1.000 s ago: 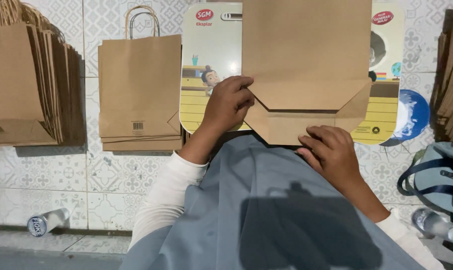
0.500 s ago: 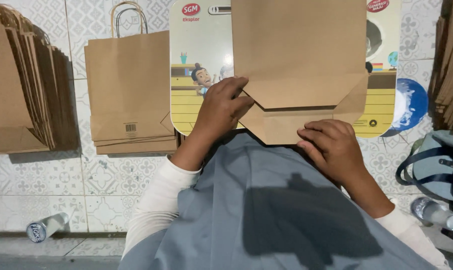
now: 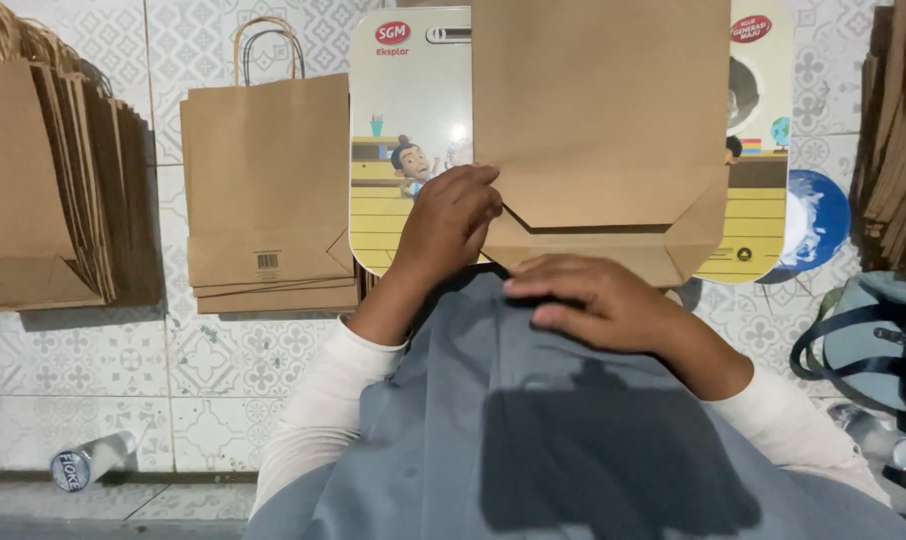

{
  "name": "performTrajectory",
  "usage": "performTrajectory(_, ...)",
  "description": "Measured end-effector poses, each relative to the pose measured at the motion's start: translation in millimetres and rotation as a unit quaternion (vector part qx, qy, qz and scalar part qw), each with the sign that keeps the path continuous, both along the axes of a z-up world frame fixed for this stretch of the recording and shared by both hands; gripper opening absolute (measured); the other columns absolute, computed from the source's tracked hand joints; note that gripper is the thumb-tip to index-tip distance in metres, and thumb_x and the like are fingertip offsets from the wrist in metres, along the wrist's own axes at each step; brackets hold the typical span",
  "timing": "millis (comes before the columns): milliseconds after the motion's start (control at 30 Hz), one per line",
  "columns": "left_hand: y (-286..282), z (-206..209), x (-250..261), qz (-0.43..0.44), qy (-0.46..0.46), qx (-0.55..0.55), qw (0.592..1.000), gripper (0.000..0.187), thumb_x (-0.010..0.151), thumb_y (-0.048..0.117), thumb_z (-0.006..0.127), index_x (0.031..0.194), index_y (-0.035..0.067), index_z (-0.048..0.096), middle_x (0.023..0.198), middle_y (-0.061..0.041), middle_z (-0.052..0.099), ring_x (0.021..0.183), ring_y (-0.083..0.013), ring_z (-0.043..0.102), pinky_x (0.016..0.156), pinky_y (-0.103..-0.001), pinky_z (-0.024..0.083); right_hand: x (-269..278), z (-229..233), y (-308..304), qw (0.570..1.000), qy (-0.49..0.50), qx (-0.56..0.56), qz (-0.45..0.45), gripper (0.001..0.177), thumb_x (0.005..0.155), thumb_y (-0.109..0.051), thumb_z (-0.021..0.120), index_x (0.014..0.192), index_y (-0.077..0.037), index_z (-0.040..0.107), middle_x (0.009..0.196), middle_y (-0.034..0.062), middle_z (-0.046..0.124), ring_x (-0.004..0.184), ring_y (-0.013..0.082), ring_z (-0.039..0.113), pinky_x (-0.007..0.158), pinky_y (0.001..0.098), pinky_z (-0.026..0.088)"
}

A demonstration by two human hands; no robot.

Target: Folding and gluing the bottom of brown paper bags using a glue stick and a bowl of adhesive.

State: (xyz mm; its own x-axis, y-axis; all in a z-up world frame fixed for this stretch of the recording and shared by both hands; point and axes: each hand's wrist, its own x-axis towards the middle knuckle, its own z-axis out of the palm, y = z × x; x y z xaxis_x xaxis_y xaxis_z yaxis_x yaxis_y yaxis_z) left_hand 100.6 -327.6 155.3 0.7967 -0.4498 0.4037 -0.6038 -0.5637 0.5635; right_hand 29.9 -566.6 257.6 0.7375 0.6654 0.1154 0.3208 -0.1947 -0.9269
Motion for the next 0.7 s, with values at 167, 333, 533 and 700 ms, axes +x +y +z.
performTrajectory(167,-6.5,10.5,6.4,0.009,0.006,0.023,1.0,0.015,0.093,0.023,0.069,0.108,0.02,0.069,0.117,-0.008,0.071,0.115,-0.0341,0.065,0.091,-0.048,0.051,-4.3,-21.0,-40.7,0.98,-0.063,-0.114,-0.151,0.023,0.098,-0.019,0.067,0.116,-0.012,0.078,0.109,0.007,0.079,0.104,0.0323,0.073,0.094,0.0469,0.053)
performTrajectory(333,-14.6,18.1,21.3,0.01,-0.007,0.055,0.998,0.016,0.1,0.031,0.065,0.105,0.017,0.071,0.102,-0.007,0.072,0.102,-0.0325,0.069,0.082,-0.046,0.051,-16.2,-21.8,-51.4,0.967,-0.067,-0.19,-0.158,0.023,0.096,-0.025,0.069,0.116,-0.018,0.079,0.114,0.0052,0.079,0.113,0.0319,0.071,0.097,0.0473,0.051)
performTrajectory(533,-30.3,40.9,33.1,0.079,0.135,0.02,0.988,0.024,0.101,0.024,0.06,0.12,0.01,0.064,0.091,-0.011,0.073,0.084,-0.0325,0.072,0.074,-0.045,0.054,-25.2,-25.6,-51.0,0.96,-0.044,-0.246,-0.125,0.028,0.096,-0.031,0.069,0.12,-0.018,0.077,0.118,0.0072,0.078,0.121,0.0337,0.066,0.108,0.0533,0.043)
performTrajectory(700,-54.0,40.0,23.3,0.071,-0.125,0.144,0.979,0.005,0.085,0.006,0.071,0.085,0.008,0.066,0.088,-0.008,0.058,0.08,-0.0317,0.064,0.064,-0.042,0.047,-33.7,-34.4,-55.5,0.966,-0.045,-0.187,-0.17,0.027,0.096,-0.025,0.07,0.12,-0.017,0.078,0.116,0.0048,0.079,0.118,0.0297,0.069,0.112,0.0498,0.044)
